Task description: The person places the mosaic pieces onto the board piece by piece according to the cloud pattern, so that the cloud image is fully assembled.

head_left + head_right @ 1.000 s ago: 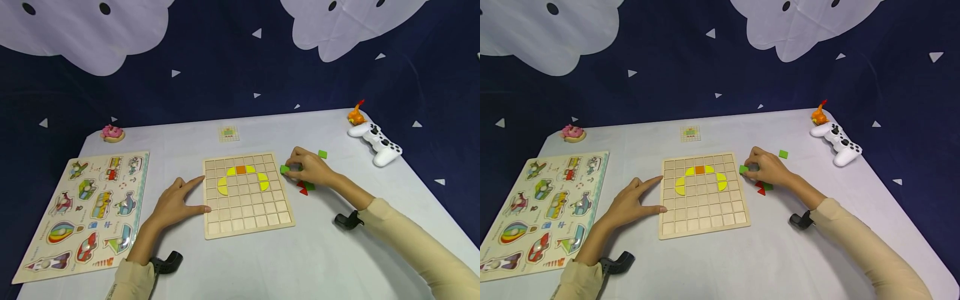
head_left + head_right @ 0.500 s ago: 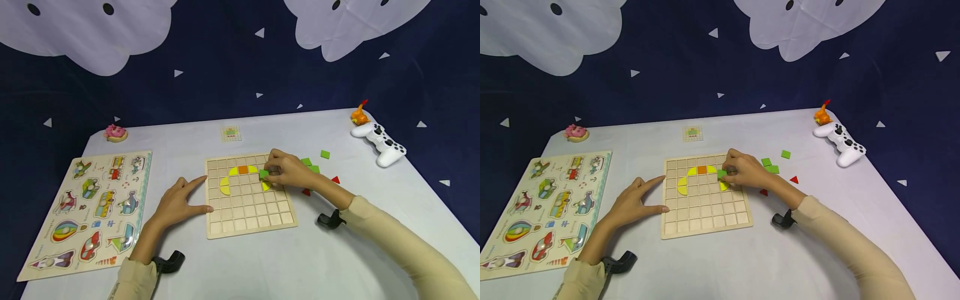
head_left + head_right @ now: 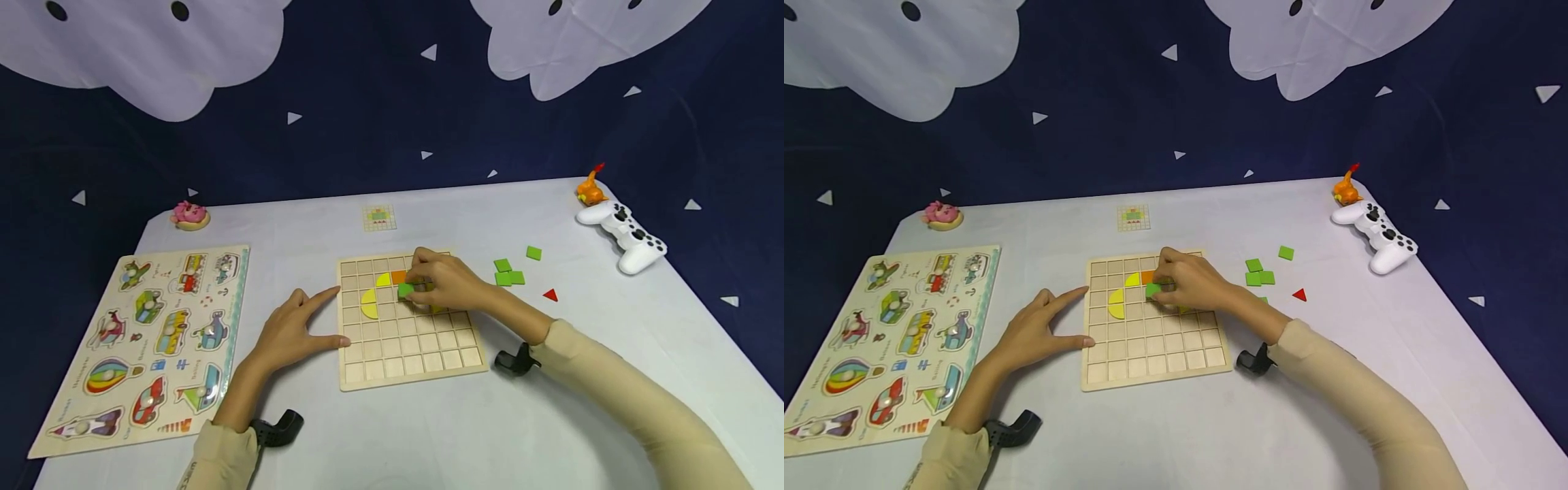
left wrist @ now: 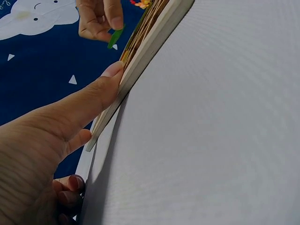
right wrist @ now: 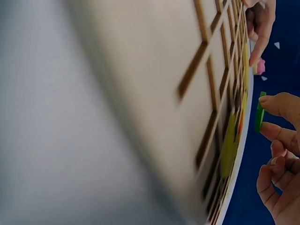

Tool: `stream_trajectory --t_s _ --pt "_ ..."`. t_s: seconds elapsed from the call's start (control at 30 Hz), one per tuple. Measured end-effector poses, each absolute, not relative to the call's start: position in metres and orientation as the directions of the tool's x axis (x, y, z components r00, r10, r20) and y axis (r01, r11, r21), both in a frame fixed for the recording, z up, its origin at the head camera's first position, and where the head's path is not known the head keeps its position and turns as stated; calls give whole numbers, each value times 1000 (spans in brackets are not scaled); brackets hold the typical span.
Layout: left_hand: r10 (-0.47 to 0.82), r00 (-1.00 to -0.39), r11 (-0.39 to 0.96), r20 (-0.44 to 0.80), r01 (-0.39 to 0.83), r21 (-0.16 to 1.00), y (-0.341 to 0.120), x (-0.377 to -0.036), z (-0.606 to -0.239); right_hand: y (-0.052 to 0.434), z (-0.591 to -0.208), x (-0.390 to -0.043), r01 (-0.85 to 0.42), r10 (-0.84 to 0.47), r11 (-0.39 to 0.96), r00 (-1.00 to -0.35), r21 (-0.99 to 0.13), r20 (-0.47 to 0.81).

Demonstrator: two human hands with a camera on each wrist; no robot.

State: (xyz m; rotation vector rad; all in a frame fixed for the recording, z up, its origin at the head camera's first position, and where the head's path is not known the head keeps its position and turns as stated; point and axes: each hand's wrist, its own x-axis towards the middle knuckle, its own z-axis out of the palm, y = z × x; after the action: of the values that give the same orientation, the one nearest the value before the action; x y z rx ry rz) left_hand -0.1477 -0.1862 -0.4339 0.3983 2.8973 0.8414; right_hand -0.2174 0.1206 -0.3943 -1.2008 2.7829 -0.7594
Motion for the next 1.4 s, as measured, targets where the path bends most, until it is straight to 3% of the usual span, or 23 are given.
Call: stream_trajectory --t_s 0.47,0.93,1.23,1.4 --pt "288 -957 807 -17 233 542 -183 -147 -431 97 -400 -218 -748 -738 591 -653 -302 173" --pt "286 -958 813 2 243 529 -183 -148 -426 89 -395 -216 -625 -665 634 -741 -455 91" --pt "286 -958 810 -11 236 536 -184 -146 -428 87 -398 -212 -627 -663 666 -746 -404 63" --pt "283 -959 811 -20 228 539 -185 -145 -430 95 -395 -208 -650 -659 662 -742 -373 123"
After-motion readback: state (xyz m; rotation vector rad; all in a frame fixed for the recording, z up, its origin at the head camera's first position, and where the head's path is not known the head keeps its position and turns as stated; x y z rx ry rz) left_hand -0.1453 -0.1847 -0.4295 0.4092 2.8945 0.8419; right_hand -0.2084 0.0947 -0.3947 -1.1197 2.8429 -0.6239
